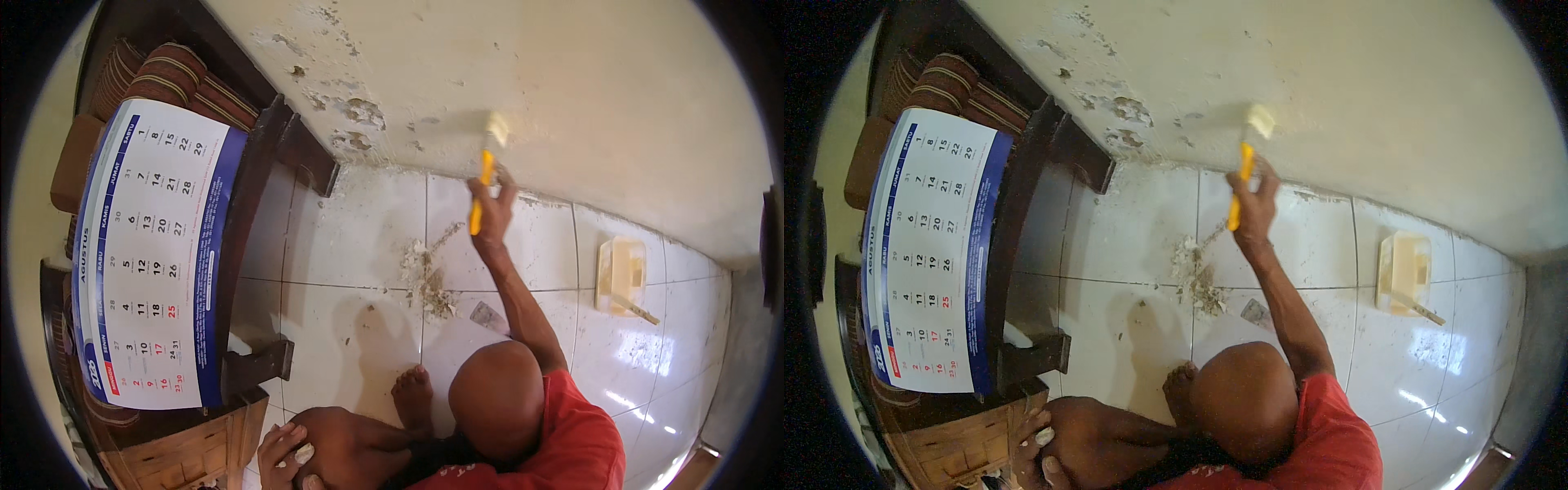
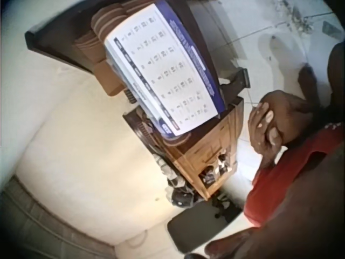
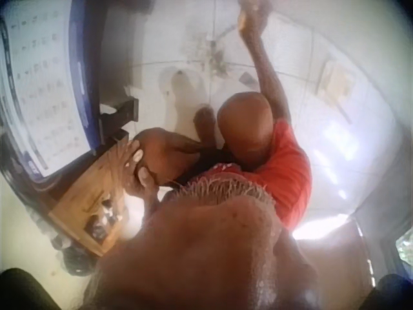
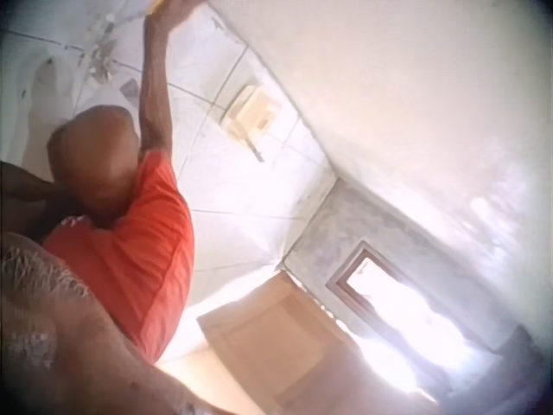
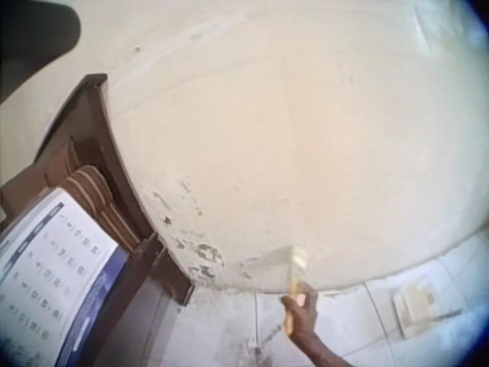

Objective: The person scrapes peeling paint from a wall using a scraper, removes a wall calendar, and applies paint to the wall using a paintbrush.

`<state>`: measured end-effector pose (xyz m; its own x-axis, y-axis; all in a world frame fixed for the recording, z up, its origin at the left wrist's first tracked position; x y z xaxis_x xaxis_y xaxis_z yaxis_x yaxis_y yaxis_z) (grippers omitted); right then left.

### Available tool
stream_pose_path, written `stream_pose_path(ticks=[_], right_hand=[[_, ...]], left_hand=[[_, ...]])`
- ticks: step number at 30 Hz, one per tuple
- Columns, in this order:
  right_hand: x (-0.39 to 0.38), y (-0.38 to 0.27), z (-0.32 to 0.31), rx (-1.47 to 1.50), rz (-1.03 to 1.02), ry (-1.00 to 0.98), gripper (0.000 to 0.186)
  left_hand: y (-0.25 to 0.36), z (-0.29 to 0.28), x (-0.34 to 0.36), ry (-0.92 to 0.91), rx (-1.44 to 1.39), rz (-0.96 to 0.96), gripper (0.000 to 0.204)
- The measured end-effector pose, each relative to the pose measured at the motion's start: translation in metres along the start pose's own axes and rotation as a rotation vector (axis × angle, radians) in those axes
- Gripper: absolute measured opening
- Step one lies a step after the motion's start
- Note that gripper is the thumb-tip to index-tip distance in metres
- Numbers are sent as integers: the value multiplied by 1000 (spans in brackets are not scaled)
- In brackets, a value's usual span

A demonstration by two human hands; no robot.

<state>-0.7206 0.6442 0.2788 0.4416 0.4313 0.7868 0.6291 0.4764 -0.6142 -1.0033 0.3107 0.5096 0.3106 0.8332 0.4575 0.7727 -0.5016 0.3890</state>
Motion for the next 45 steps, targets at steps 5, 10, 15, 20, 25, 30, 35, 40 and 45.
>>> stream_pose_path(ticks=[5, 10, 15, 20, 25, 30, 35, 40, 45], right_hand=[[6, -25, 97, -119, -94, -426, 29], [31, -50, 108, 94, -84, -570, 27], [35, -50, 61, 148, -62, -300, 29], [10, -54, 69, -184, -123, -94, 30], [-37, 10, 169, -305, -206, -637, 21], [-12, -2, 190, -16, -71, -835, 24], [31, -26, 153, 40, -106, -476, 30], [8, -44, 142, -237, -305, -247, 28], [-23, 1, 188, -260, -218, -603, 28]], left_hand=[[-5, -9, -13, -25, -20, -45, 30], [-1, -29, -15, 16, -28, -52, 31], [-35, -35, -10, 13, -47, -71, 31], [-67, -35, 0, -21, -41, -43, 31], [-70, -23, 3, -32, -63, -42, 32], [-72, -19, 11, 25, -38, -85, 33], [-84, -18, 25, 1, -26, -56, 33], [-89, -19, 24, 24, -10, -46, 32], [-82, -18, 21, 10, -48, -61, 32]])
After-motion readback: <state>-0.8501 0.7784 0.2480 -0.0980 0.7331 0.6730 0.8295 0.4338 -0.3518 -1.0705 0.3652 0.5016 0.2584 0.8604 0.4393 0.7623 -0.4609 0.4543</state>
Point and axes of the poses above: each hand's wrist, its own x-axis towards the middle knuckle, its own z-axis out of the palm, y = z × x, the point moved 1 cm from there along x, towards the middle knuckle, and after that the axes turned 9 degrees about -y, right-handed, at the moved point
